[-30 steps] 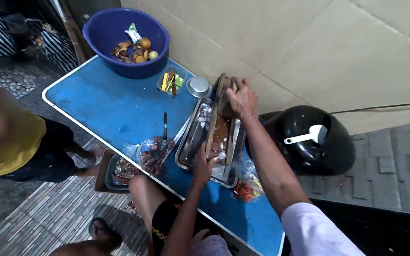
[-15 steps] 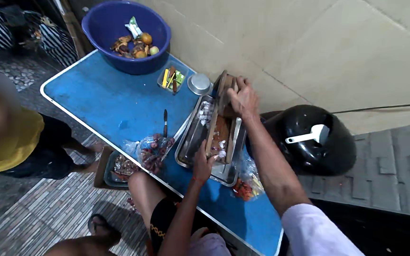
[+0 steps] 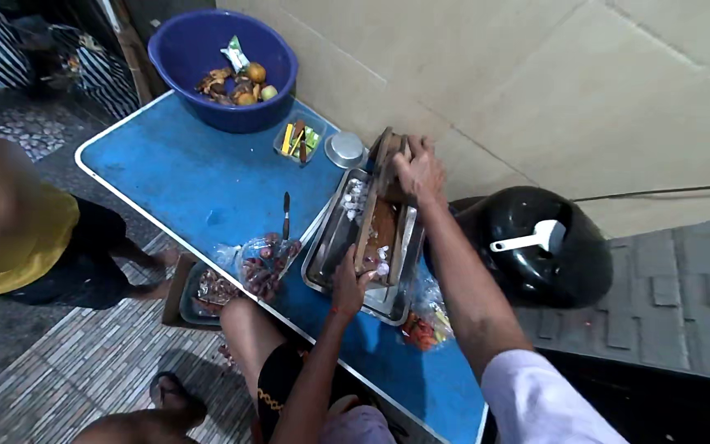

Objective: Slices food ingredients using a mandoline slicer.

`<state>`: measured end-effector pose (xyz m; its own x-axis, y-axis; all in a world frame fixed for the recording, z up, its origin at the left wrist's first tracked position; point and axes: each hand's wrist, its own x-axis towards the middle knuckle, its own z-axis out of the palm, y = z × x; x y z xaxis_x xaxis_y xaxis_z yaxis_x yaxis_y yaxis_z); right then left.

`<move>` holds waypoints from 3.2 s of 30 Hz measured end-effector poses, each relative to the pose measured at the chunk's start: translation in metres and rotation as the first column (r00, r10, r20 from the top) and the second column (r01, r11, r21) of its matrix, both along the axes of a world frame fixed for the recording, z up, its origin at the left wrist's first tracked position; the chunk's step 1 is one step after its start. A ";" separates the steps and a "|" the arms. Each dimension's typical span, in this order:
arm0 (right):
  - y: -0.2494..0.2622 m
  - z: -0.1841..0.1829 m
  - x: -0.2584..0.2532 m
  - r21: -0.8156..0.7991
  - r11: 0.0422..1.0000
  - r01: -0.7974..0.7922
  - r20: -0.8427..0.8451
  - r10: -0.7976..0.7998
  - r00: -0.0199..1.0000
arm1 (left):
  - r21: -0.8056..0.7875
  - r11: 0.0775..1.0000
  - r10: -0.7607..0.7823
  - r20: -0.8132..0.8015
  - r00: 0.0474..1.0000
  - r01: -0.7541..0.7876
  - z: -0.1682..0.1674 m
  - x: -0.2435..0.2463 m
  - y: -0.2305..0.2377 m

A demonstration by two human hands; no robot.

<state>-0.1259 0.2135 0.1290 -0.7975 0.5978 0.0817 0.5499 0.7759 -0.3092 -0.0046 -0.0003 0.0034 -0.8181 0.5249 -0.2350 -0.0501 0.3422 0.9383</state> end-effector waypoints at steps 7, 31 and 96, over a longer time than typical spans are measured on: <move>-0.032 0.001 0.041 0.035 0.995 -0.090 0.015 0.090 0.996 | 0.115 0.992 0.058 -0.035 0.998 -0.053 -0.009 0.003 -0.002; -0.019 -0.004 0.019 0.036 0.999 -0.007 0.003 0.007 1.000 | 0.005 1.000 0.011 -0.024 1.000 -0.011 0.000 0.001 -0.001; -0.006 -0.009 0.022 -0.007 0.997 -0.083 0.034 0.083 0.996 | -0.010 1.000 0.016 -0.009 1.000 -0.016 -0.008 0.002 0.003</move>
